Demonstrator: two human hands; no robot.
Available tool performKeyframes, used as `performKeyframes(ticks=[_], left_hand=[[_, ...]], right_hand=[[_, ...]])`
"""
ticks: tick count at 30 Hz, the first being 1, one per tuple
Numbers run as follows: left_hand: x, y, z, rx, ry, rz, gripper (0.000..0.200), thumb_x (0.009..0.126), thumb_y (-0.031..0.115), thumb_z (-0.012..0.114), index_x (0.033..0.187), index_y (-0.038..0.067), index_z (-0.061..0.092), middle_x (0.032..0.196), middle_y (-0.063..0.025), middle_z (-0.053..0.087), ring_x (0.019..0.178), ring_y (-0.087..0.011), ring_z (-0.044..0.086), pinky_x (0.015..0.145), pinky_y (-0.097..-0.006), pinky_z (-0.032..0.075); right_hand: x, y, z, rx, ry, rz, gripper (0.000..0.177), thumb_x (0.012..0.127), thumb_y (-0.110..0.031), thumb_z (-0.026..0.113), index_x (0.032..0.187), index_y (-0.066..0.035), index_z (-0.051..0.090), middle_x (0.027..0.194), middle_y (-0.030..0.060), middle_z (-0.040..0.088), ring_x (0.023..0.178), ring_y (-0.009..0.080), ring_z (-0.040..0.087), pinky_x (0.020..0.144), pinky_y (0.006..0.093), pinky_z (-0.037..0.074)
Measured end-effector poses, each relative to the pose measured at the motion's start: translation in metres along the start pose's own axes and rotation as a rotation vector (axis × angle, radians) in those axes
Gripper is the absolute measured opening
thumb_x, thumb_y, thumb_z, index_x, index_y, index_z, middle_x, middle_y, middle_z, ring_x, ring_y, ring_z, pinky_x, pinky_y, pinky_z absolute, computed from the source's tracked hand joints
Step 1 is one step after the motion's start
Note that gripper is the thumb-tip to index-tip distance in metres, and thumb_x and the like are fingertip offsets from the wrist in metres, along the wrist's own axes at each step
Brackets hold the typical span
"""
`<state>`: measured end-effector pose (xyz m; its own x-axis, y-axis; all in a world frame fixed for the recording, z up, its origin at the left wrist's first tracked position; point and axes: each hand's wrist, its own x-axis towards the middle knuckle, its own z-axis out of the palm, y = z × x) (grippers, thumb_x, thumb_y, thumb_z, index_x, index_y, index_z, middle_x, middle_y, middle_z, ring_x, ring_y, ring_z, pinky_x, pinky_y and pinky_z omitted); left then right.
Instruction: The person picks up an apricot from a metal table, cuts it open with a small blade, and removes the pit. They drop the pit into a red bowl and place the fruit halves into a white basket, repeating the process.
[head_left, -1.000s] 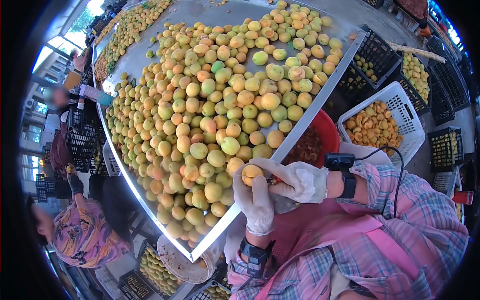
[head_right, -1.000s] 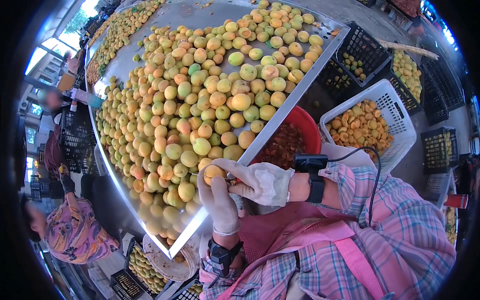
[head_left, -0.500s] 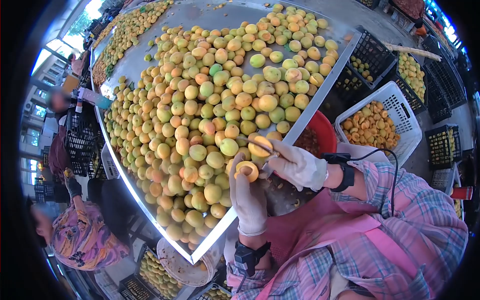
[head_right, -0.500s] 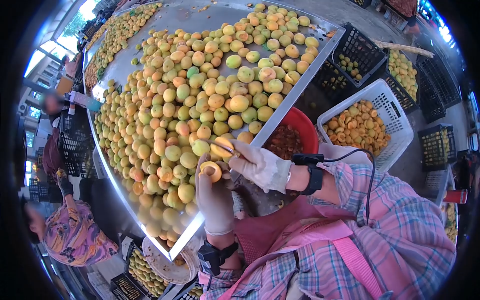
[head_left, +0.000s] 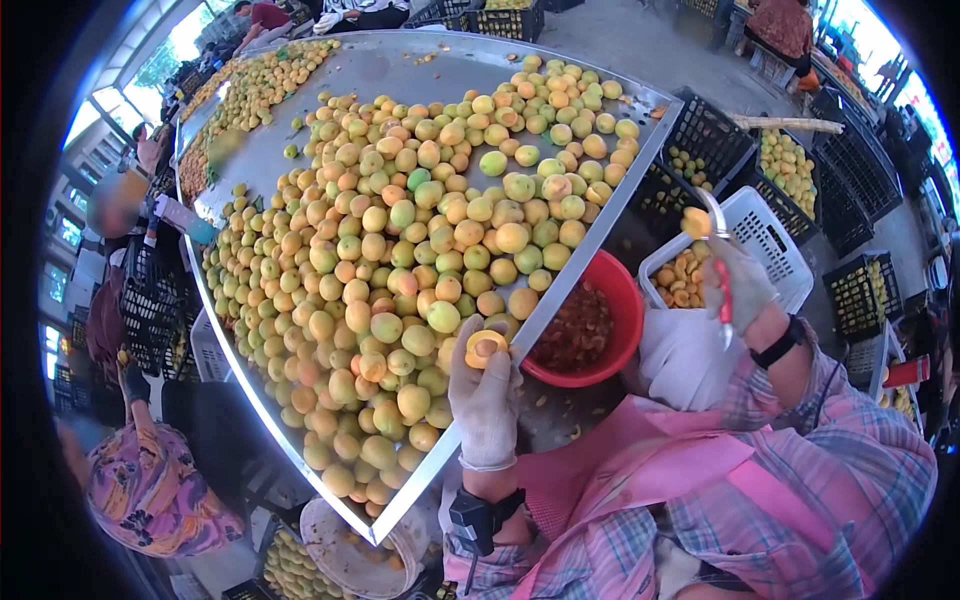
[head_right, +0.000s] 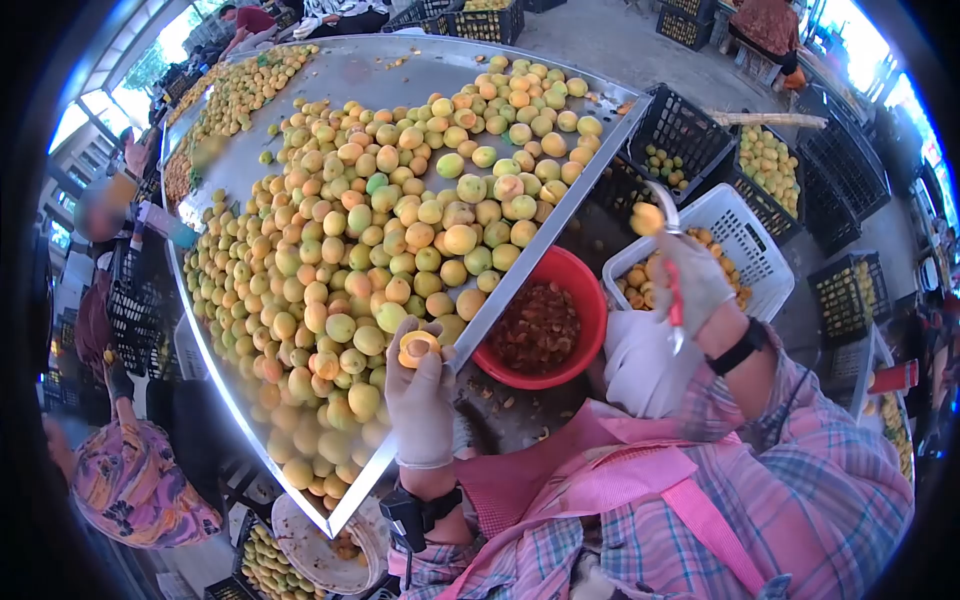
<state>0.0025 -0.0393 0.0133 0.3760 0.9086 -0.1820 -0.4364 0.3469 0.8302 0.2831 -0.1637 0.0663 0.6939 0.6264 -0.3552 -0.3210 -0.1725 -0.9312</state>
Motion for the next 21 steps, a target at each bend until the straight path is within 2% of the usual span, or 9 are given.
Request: performKeyframes(ticks=[2,4,6,7,11,12,15,17,21], left_hand=[[-0.004,0.001,0.002,0.01,0.007,-0.001,0.053,0.093,0.005,0.057,0.141,-0.002,0.035,0.111,-0.0106,0.06,0.073,-0.0073,0.055,0.059,-0.0177,0.042],[-0.005,0.003,0.004,0.034,0.043,-0.03,0.048,0.091,0.003,0.057,0.136,-0.002,0.041,0.101,-0.0076,0.063,0.067,-0.0058,0.053,0.056,-0.0177,0.041],[-0.005,0.002,0.006,0.046,0.053,-0.022,0.045,0.09,0.003,0.057,0.133,-0.002,0.044,0.098,-0.0068,0.063,0.064,-0.0054,0.052,0.054,-0.0175,0.04],[-0.005,0.0,0.008,0.059,0.06,-0.021,0.041,0.09,0.002,0.057,0.129,-0.001,0.046,0.094,-0.0061,0.064,0.062,-0.0049,0.051,0.053,-0.0173,0.04],[0.0,-0.008,0.005,0.116,0.061,-0.066,0.029,0.087,0.003,0.06,0.115,0.004,0.056,0.079,-0.0004,0.061,0.057,-0.0034,0.048,0.05,-0.0166,0.036],[0.002,-0.018,0.0,0.346,0.043,0.14,0.026,0.086,0.006,0.062,0.112,0.005,0.059,0.074,0.0022,0.059,0.058,-0.0031,0.047,0.051,-0.017,0.036],[0.003,-0.012,-0.007,0.36,0.01,0.213,0.026,0.087,0.008,0.062,0.112,0.004,0.057,0.077,0.0013,0.057,0.061,-0.0041,0.047,0.054,-0.0176,0.037],[0.007,-0.01,-0.006,0.068,0.105,-0.006,0.027,0.089,0.01,0.061,0.114,0.003,0.055,0.077,0.001,0.057,0.062,-0.0042,0.047,0.054,-0.0174,0.037],[0.009,-0.001,-0.011,0.047,0.13,-0.056,0.028,0.09,0.011,0.061,0.115,0.002,0.052,0.077,0.0005,0.057,0.063,-0.0044,0.049,0.054,-0.0175,0.038]], right_hand=[[0.02,0.016,-0.057,0.075,0.109,0.059,0.023,0.094,-0.034,0.058,0.091,-0.011,0.052,0.062,-0.0012,0.045,0.044,0.0111,0.044,0.038,0.0287,0.039],[0.022,0.014,-0.067,0.154,0.212,0.123,0.021,0.094,-0.032,0.058,0.094,-0.011,0.053,0.063,-0.0002,0.046,0.045,0.0121,0.045,0.039,0.0309,0.041],[0.004,-0.002,-0.053,0.148,0.172,-0.06,0.024,0.095,-0.029,0.057,0.103,-0.006,0.057,0.064,-0.0005,0.047,0.047,0.0121,0.045,0.042,0.0328,0.043],[-0.001,-0.006,-0.041,0.153,0.175,-0.057,0.024,0.095,-0.029,0.057,0.103,-0.006,0.057,0.064,-0.0005,0.047,0.047,0.0121,0.045,0.042,0.0328,0.043],[-0.006,-0.018,0.031,0.327,-0.223,-0.352,0.024,0.098,-0.02,0.054,0.113,-0.001,0.058,0.065,0.0003,0.05,0.051,0.0129,0.052,0.046,0.0322,0.049],[-0.014,-0.023,0.055,0.315,-0.297,-0.357,0.024,0.098,-0.019,0.053,0.112,0.0,0.058,0.064,0.0017,0.051,0.05,0.0135,0.054,0.046,0.0312,0.051],[-0.023,-0.021,0.115,0.383,-0.494,-0.381,0.021,0.099,-0.017,0.05,0.11,0.0,0.058,0.061,0.0021,0.049,0.045,0.0129,0.05,0.044,0.0293,0.05],[-0.028,-0.026,0.143,0.322,-0.59,-0.336,0.024,0.1,-0.02,0.048,0.113,-0.001,0.055,0.062,-0.0001,0.045,0.049,0.0117,0.048,0.044,0.0296,0.048],[-0.034,-0.039,0.182,0.247,-0.727,-0.42,0.021,0.099,-0.017,0.048,0.111,-0.003,0.056,0.063,0.0006,0.047,0.049,0.0128,0.048,0.047,0.0312,0.048]])
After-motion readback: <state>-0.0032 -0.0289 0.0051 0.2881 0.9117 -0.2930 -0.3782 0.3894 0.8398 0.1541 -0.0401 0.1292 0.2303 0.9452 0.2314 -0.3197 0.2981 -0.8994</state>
